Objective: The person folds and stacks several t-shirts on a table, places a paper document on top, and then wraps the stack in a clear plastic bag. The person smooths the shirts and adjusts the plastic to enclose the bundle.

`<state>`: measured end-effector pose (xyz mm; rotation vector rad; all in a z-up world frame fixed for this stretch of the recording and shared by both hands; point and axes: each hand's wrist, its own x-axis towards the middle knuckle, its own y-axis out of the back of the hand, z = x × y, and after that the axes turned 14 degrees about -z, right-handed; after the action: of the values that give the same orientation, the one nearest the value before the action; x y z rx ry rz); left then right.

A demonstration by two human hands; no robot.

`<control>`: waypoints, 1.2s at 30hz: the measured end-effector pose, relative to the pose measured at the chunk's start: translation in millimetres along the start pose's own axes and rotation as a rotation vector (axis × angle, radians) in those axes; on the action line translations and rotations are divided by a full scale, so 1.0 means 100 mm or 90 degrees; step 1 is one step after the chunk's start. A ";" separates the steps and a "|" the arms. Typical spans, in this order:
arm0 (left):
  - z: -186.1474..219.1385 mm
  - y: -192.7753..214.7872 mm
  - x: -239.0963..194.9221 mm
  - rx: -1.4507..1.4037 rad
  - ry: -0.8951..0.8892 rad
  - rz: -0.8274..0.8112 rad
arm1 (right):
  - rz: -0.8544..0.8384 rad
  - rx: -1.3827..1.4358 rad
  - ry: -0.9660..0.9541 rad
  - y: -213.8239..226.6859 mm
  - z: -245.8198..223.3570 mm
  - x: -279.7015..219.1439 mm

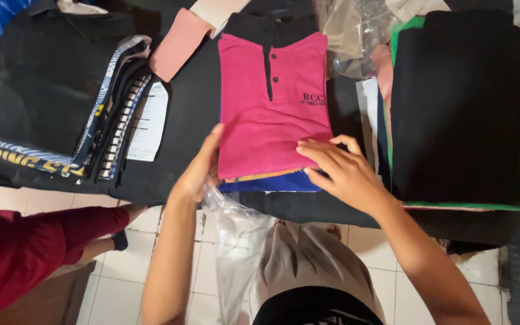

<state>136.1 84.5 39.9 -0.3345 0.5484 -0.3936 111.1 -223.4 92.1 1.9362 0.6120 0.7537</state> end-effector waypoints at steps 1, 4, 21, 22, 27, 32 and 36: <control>0.06 0.02 0.05 0.106 0.027 -0.017 | 0.010 -0.003 0.008 -0.05 0.01 -0.05; 0.13 -0.03 0.12 0.063 -0.020 -0.034 | 0.171 -0.008 -0.046 -0.25 -0.04 -0.35; 0.26 -0.14 0.07 -0.066 -0.161 -0.049 | 0.129 1.341 -0.417 -0.58 0.67 -0.01; 0.27 -0.17 0.05 -0.052 -0.166 -0.047 | 0.102 1.322 -0.429 -0.56 0.68 0.08; 0.52 -0.48 -0.12 -0.067 -0.212 -0.006 | 0.175 1.124 -0.403 -0.13 0.51 0.30; 0.88 -1.09 -0.50 -0.055 -0.225 0.127 | 0.194 1.057 -0.340 0.60 0.37 0.28; 1.14 -1.57 -0.91 0.054 -0.300 0.108 | 0.161 1.033 -0.253 1.25 0.31 0.10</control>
<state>86.9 10.7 235.2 -0.2840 0.0963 -0.1630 153.3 -288.8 194.6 3.5405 0.8100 -0.2325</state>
